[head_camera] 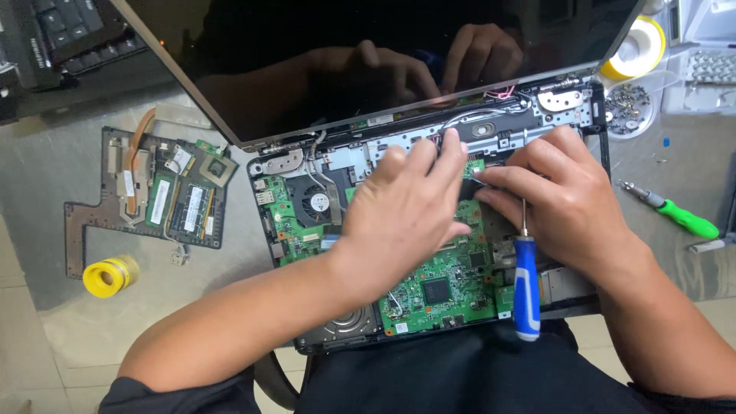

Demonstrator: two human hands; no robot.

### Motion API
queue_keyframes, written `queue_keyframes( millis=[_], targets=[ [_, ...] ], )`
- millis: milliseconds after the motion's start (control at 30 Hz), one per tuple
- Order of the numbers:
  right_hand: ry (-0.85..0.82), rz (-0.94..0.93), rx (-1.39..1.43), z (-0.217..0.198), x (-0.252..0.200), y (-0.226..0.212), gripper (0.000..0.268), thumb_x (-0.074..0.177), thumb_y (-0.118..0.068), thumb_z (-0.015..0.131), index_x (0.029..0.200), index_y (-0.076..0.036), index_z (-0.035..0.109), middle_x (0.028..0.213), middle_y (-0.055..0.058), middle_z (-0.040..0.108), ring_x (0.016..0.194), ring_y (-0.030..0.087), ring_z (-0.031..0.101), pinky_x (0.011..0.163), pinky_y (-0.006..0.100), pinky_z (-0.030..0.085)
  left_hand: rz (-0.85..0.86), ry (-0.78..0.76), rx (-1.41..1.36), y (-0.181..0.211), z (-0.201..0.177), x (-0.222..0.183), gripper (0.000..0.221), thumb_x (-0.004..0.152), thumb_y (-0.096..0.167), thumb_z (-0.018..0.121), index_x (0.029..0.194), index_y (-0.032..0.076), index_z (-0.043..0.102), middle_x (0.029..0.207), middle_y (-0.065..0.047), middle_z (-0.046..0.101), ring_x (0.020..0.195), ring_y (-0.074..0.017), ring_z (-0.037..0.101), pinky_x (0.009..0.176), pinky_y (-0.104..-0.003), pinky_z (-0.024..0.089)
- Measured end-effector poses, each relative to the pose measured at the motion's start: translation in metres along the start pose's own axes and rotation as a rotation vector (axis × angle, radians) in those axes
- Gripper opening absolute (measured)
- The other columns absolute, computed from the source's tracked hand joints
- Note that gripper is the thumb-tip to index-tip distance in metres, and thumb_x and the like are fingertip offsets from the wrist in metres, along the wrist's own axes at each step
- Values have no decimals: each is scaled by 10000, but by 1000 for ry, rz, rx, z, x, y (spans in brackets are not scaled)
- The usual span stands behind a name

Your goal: Routing internal cables and securing components with a screwdriver inside a laptop

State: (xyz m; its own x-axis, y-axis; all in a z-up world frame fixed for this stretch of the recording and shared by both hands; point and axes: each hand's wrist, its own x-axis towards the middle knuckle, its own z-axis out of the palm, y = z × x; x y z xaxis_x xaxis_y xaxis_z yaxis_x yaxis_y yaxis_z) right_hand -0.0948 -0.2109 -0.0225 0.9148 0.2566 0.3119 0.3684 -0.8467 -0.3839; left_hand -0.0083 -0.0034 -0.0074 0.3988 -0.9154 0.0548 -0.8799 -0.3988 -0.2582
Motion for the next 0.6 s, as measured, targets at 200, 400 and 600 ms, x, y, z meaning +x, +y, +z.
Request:
queue_keyframes(
  millis=[200, 400, 600],
  targets=[
    [4, 17, 133, -5, 8, -15, 95, 973, -128, 765, 1016, -49, 733, 902, 113, 588, 811, 312, 478, 775, 417, 437, -1, 32, -212, -5, 3, 2, 839, 793, 725, 723, 1361, 161, 472, 1437, -110, 570, 787, -247, 677, 773, -393, 454],
    [-49, 33, 257, -8, 18, -25, 162, 925, -166, 768, 1021, -42, 725, 885, 105, 596, 796, 301, 500, 720, 410, 417, 1, 19, -266, -10, 1, -7, 755, 725, 719, 789, 1183, 168, 551, 1541, -111, 508, 492, -191, 658, 740, -370, 466],
    [-42, -81, 134, -7, 16, -17, 286, 948, -309, 733, 1111, -75, 718, 879, 100, 579, 751, 291, 497, 694, 410, 442, -71, 109, -312, -8, 6, -4, 650, 804, 566, 759, 1275, 178, 539, 1469, -72, 594, 513, -181, 650, 607, -338, 456]
  ],
)
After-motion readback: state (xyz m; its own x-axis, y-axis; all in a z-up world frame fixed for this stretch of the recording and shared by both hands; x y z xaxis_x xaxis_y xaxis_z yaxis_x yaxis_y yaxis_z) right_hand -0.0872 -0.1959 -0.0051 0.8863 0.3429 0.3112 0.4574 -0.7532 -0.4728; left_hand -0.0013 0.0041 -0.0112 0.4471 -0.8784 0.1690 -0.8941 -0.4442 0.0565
